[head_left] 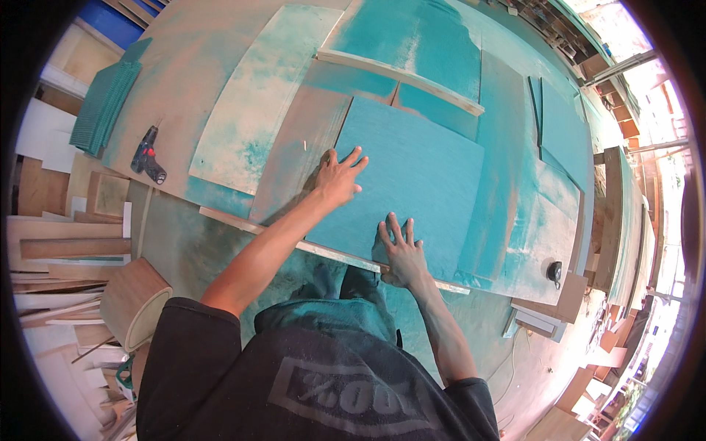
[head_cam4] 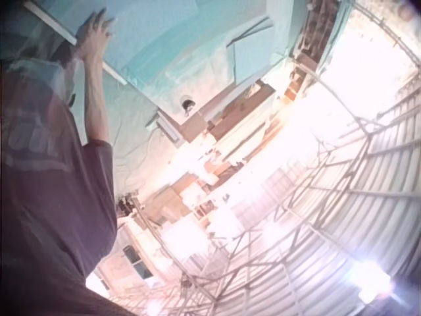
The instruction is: The person uses a table saw to cut a teal-colored sheet of material. They guide the sheet through the saw using a wooden straight edge as a guide, repeating the cutting motion multiple times. After cutting, the person lifts the material to reveal a series of parallel slits, then carries the cut piece across the workshop.
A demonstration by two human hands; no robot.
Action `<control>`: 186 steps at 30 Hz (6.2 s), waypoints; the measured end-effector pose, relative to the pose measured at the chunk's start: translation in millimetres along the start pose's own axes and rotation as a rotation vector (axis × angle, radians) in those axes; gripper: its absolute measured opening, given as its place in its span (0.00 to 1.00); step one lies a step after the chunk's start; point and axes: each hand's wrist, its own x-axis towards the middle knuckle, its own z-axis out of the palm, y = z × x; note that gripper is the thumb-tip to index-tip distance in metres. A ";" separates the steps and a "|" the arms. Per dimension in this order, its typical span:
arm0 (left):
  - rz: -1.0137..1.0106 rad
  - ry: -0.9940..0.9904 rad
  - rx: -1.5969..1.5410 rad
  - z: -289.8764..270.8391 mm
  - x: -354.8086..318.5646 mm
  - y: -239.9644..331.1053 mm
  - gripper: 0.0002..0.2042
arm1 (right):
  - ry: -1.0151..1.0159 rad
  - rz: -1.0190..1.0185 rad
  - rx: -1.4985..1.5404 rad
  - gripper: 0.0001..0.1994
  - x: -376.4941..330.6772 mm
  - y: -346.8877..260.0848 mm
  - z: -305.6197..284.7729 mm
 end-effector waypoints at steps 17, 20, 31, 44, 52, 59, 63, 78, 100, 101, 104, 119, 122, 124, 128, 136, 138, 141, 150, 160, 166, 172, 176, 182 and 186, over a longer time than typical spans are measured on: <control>0.001 0.008 -0.002 -45.8 114.7 -15.9 0.40 | 0.040 -0.001 -0.016 0.60 81.0 60.4 -70.7; -0.009 -0.005 0.005 -52.5 138.6 -21.3 0.40 | 0.049 0.014 -0.008 0.62 101.6 74.9 -73.8; 0.032 0.007 0.023 -75.0 231.8 -46.2 0.41 | -0.006 0.072 0.003 0.62 162.0 114.8 -127.8; -0.064 0.214 -0.028 -102.4 372.6 -67.5 0.34 | 0.055 0.079 0.040 0.64 259.5 187.0 -183.0; -0.221 0.314 0.010 -130.4 448.0 -58.7 0.29 | 0.049 0.094 0.121 0.64 322.3 240.4 -214.6; -0.244 0.315 0.018 -128.1 471.5 -101.4 0.29 | 0.084 0.047 0.171 0.62 348.9 250.9 -230.7; -0.230 0.275 0.004 -114.9 446.4 -72.1 0.30 | 0.087 0.119 0.204 0.58 334.8 261.2 -226.1; -0.200 0.316 -0.048 -52.6 258.1 -50.8 0.31 | 0.158 0.049 0.099 0.35 206.6 162.6 -117.7; -0.230 0.309 -0.161 71.9 -107.5 6.7 0.30 | 0.219 0.023 0.086 0.42 -62.4 -30.3 79.4; -0.238 0.299 -0.165 75.1 -111.7 5.4 0.30 | 0.208 0.019 0.113 0.39 -68.0 -33.0 79.4; -0.238 0.283 -0.180 73.3 -118.2 10.1 0.30 | 0.198 0.035 0.107 0.41 -69.8 -32.8 85.9; -0.361 0.478 -0.345 100.7 -159.8 -6.4 0.25 | 0.574 0.839 0.361 0.27 -102.1 73.6 87.3; -0.374 0.432 -0.369 95.3 -159.0 -7.6 0.24 | 0.557 0.756 0.484 0.29 -96.1 80.5 102.1; -0.356 0.429 -0.365 93.7 -159.8 -8.6 0.24 | 0.643 0.771 0.465 0.30 -94.6 72.5 97.3; -0.297 0.498 -0.331 100.3 -159.7 -13.3 0.25 | 0.688 0.741 0.435 0.31 -91.3 74.8 100.7; -0.270 0.493 -0.328 101.2 -157.4 -15.2 0.24 | 0.675 0.804 0.469 0.30 -88.7 71.9 91.8; -0.261 0.496 -0.345 103.6 -156.0 -16.2 0.24 | 0.698 0.810 0.458 0.30 -88.6 73.5 94.7; -0.287 0.456 -0.379 99.0 -156.3 -13.7 0.23 | 0.708 0.812 0.463 0.30 -88.5 73.6 94.6; -0.329 0.454 -0.431 97.7 -157.0 -11.7 0.20 | 0.702 0.876 0.464 0.28 -89.5 68.0 85.7; -0.336 0.513 -0.400 104.0 -154.3 -12.0 0.15 | 0.696 0.864 0.454 0.24 -90.8 70.4 87.3; -0.377 0.494 -0.364 98.4 -154.8 -8.1 0.15 | 0.741 0.851 0.452 0.23 -91.3 70.5 90.5; -0.380 0.479 -0.308 96.1 -156.8 -7.8 0.16 | 0.713 0.864 0.460 0.23 -91.3 70.9 91.1; -0.375 0.455 -0.413 93.3 -156.9 -8.3 0.16 | 0.719 0.842 0.490 0.24 -91.4 71.5 89.6; -0.364 0.477 -0.406 96.0 -156.2 -8.4 0.15 | 0.754 0.791 0.476 0.23 -95.0 76.2 92.9; -0.363 0.444 -0.405 91.9 -159.1 -9.6 0.16 | 0.789 0.782 0.463 0.23 -94.3 74.9 95.3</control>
